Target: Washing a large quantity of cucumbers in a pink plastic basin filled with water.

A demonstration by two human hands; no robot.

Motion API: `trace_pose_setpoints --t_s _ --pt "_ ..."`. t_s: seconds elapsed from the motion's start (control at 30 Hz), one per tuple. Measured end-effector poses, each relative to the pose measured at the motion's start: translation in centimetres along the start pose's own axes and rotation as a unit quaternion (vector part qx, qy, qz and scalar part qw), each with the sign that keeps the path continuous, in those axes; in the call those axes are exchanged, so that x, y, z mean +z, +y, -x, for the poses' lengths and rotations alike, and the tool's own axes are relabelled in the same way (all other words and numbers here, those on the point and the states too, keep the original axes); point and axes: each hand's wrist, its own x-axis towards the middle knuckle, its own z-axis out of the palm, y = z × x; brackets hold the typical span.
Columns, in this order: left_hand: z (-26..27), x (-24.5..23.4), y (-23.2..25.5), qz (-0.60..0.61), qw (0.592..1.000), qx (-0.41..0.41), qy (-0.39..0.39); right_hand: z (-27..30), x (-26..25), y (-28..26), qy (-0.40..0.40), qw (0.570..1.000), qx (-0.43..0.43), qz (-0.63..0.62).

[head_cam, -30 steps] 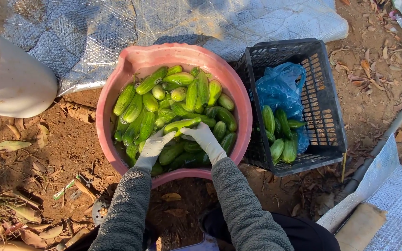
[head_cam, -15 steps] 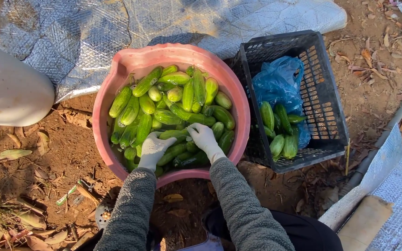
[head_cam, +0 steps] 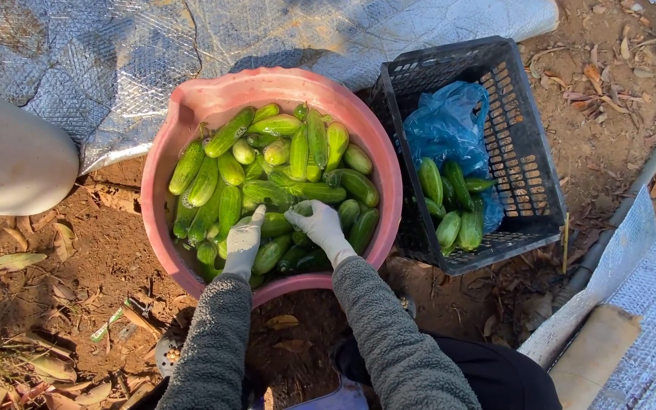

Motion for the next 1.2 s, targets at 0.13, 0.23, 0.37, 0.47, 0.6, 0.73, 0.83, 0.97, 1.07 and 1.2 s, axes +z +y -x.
trace_pose_setpoints --t_s 0.13,0.23,0.37,0.47,0.6,0.73,0.83,0.97,1.07,1.2 --pt "-3.4 2.4 -1.1 0.051 0.992 -0.097 0.068 -2.0 0.0 1.9 0.012 0.999 -0.017 0.039" --pt "-7.3 3.9 -3.6 0.071 0.987 -0.101 0.103 -1.1 0.2 0.6 0.022 1.000 -0.002 0.001" --pt "-0.2 1.7 -1.0 0.082 0.993 0.005 0.083 -0.4 0.1 0.3 -0.023 0.999 0.014 -0.021" --pt "3.3 0.1 1.1 0.137 0.988 0.019 0.074 0.9 -0.7 -1.2 -0.081 0.991 0.033 -0.103" --pt "3.9 -0.4 1.5 0.221 0.973 0.042 0.059 0.2 -0.1 -0.6 -0.084 0.973 0.069 -0.203" --pt "0.9 0.4 -0.3 0.115 0.993 0.018 0.018 -5.6 1.0 5.5 0.022 0.975 0.073 -0.207" --pt "-0.8 1.2 -0.9 -0.007 0.999 0.029 0.015 -4.9 1.2 5.3 0.033 0.987 0.066 -0.143" --pt "0.8 1.1 0.7 -0.156 0.986 0.061 0.023 -0.7 0.1 0.4 -0.032 0.984 0.053 -0.169" --pt "0.8 0.9 0.9 -0.160 0.983 0.089 -0.004 -2.1 -0.9 2.3 0.027 0.993 0.000 0.113" --pt "3.4 0.2 3.6 -0.185 0.978 0.099 -0.019 -3.5 -1.0 3.3 0.058 0.983 0.016 0.174"
